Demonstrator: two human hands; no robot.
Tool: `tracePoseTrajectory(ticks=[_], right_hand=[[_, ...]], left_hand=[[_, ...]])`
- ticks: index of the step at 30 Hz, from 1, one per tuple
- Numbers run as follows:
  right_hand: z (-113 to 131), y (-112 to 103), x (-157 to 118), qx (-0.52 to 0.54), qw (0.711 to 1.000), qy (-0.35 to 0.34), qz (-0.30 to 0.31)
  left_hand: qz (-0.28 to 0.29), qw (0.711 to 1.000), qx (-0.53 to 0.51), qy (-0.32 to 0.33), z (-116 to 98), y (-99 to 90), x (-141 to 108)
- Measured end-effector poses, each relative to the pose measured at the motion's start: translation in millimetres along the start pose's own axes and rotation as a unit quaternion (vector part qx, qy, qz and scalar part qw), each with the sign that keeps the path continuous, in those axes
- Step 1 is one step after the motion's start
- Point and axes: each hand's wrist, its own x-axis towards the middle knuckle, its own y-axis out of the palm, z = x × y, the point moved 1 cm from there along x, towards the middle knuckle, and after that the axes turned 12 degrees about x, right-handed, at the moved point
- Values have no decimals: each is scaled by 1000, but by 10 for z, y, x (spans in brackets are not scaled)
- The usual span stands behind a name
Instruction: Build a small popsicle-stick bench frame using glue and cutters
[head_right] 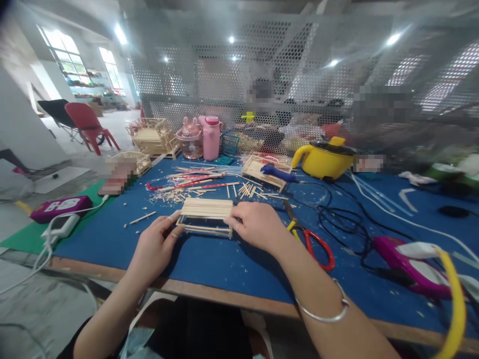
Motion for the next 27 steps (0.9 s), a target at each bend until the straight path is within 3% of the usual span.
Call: tracePoseTrajectory(ticks=[11,27], right_hand=[[-7,-65,-37,67,997,-33,-38],[-15,11,13,45,999,-16,-20]], left_hand=[[1,1000,-12,-18,-3,-11,4],[-3,1000,5,-8,-10,-17,-1]])
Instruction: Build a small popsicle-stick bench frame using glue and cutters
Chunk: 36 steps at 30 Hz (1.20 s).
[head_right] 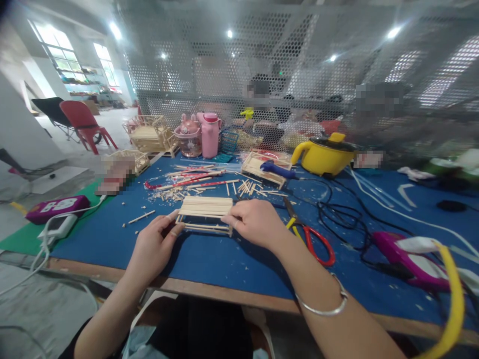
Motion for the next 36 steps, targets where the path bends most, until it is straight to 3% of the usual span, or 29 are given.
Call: tracePoseTrajectory(ticks=[6,12,18,24,36], right_hand=[[78,31,-52,13,998,58,-31],[222,218,-218,31,988,101,-112],[125,312,-275,199,946,143,-212],[73,333,-248,292,913,179,-222],[16,363,-228,282,922,163,-208]], left_hand=[[-8,1000,15,23,1,12,8],[-19,998,25,54,19,8,3],[-24,997,33,65,34,23,-7],[-25,997,28,64,50,41,-8],[-30,997,33,70,38,30,-5]])
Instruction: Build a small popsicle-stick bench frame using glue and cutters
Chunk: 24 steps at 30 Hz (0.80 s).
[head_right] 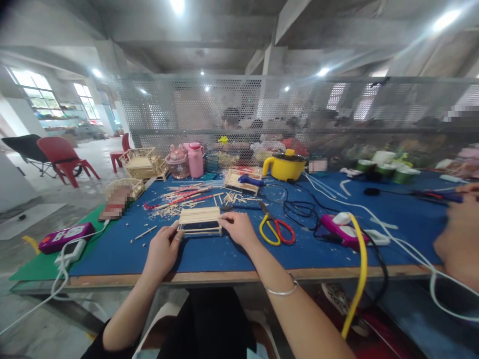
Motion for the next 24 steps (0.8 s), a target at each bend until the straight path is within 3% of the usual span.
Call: tracePoseTrajectory(ticks=[7,14,24], right_hand=[[24,16,-33,-65,996,-54,-9],[72,15,-66,-65,996,-63,-4],[-47,75,7,53,996,60,-31]], left_hand=[[-8,1000,-3,6,1,20,-6],[-14,1000,-6,8,-10,20,-11],[-12,1000,-7,4,-27,11,-18]])
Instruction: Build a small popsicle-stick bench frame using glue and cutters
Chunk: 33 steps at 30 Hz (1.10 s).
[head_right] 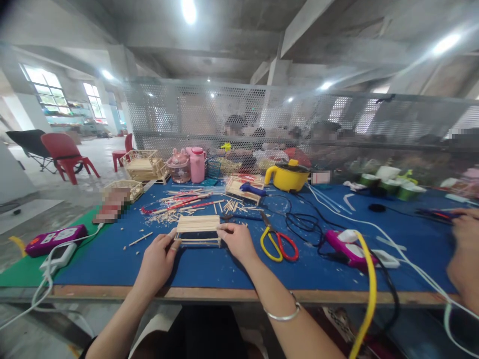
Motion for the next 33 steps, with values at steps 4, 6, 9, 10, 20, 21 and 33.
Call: tracePoseTrajectory(ticks=[4,6,9,10,20,21,33], right_hand=[[47,16,-18,3,1000,3,-5],[63,24,-24,12,1000,5,-8],[57,43,-25,33,999,13,-12],[51,51,-23,37,999,15,-13],[88,-3,256,157,957,230,81],[97,-15,292,158,951,248,96],[76,-39,360,184,937,257,149]], left_hand=[[1,1000,-2,-3,2,-2,2],[5,1000,-2,-5,0,-4,3],[4,1000,-1,-3,-2,-9,5],[2,1000,-2,-2,-1,-11,6],[6,1000,-7,-7,-3,-18,13],[4,1000,-8,-6,-4,-17,14],[-99,991,90,8,-97,-32,-38]])
